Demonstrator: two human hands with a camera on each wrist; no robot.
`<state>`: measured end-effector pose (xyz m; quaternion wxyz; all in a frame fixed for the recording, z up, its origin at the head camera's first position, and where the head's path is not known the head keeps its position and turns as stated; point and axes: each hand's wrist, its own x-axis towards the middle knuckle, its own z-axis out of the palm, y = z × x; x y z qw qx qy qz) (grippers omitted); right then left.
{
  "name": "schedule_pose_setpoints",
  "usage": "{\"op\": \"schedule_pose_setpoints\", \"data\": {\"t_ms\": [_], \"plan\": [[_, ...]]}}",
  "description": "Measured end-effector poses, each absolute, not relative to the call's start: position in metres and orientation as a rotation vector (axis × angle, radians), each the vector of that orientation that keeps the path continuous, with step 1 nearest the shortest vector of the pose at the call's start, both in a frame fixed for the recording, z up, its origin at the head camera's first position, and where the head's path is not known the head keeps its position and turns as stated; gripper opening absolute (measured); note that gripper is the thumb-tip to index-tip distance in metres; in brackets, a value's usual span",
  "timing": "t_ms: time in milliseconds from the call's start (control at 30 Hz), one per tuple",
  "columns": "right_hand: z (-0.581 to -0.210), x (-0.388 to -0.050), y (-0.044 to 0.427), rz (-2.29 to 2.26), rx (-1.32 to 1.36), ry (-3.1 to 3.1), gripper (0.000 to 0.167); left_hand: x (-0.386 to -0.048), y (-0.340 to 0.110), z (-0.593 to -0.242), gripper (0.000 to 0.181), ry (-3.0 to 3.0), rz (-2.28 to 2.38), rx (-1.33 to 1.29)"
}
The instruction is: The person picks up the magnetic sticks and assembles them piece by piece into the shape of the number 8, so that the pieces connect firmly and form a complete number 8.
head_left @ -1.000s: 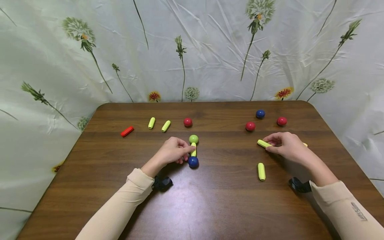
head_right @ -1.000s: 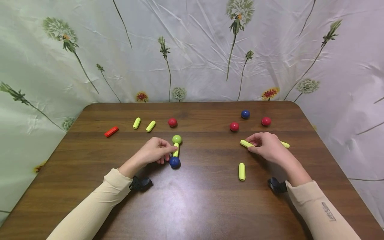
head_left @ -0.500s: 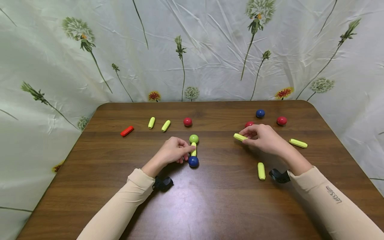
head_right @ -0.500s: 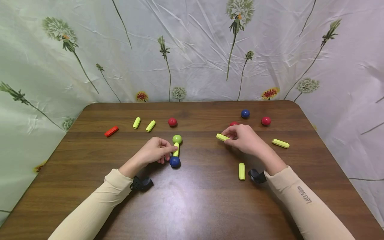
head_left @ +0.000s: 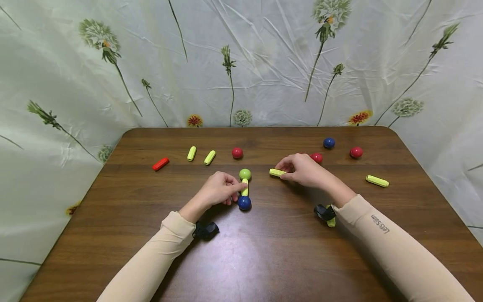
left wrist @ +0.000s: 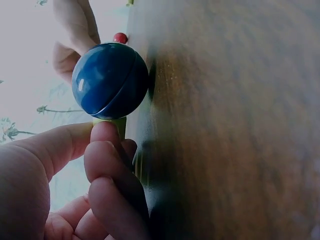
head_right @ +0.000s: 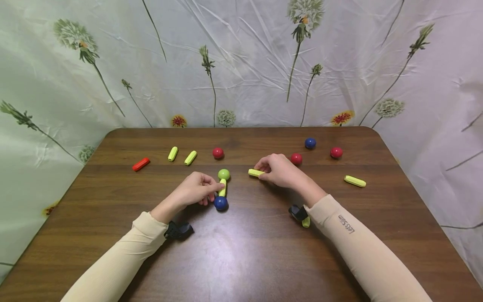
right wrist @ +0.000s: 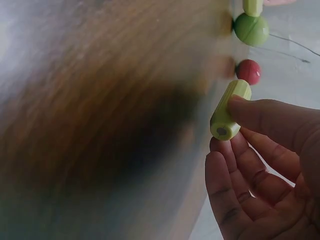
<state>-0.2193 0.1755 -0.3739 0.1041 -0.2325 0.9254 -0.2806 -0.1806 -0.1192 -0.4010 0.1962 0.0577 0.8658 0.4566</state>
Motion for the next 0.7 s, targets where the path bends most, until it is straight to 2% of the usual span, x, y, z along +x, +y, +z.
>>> {"op": "schedule_pose_setpoints", "data": {"t_ms": [700], "plan": [[-0.377, -0.226, 0.143, -0.810, -0.780, 2.700, 0.019, -0.180, -0.117, -0.401, 0.034, 2.435, 1.262, 0.169]]}}
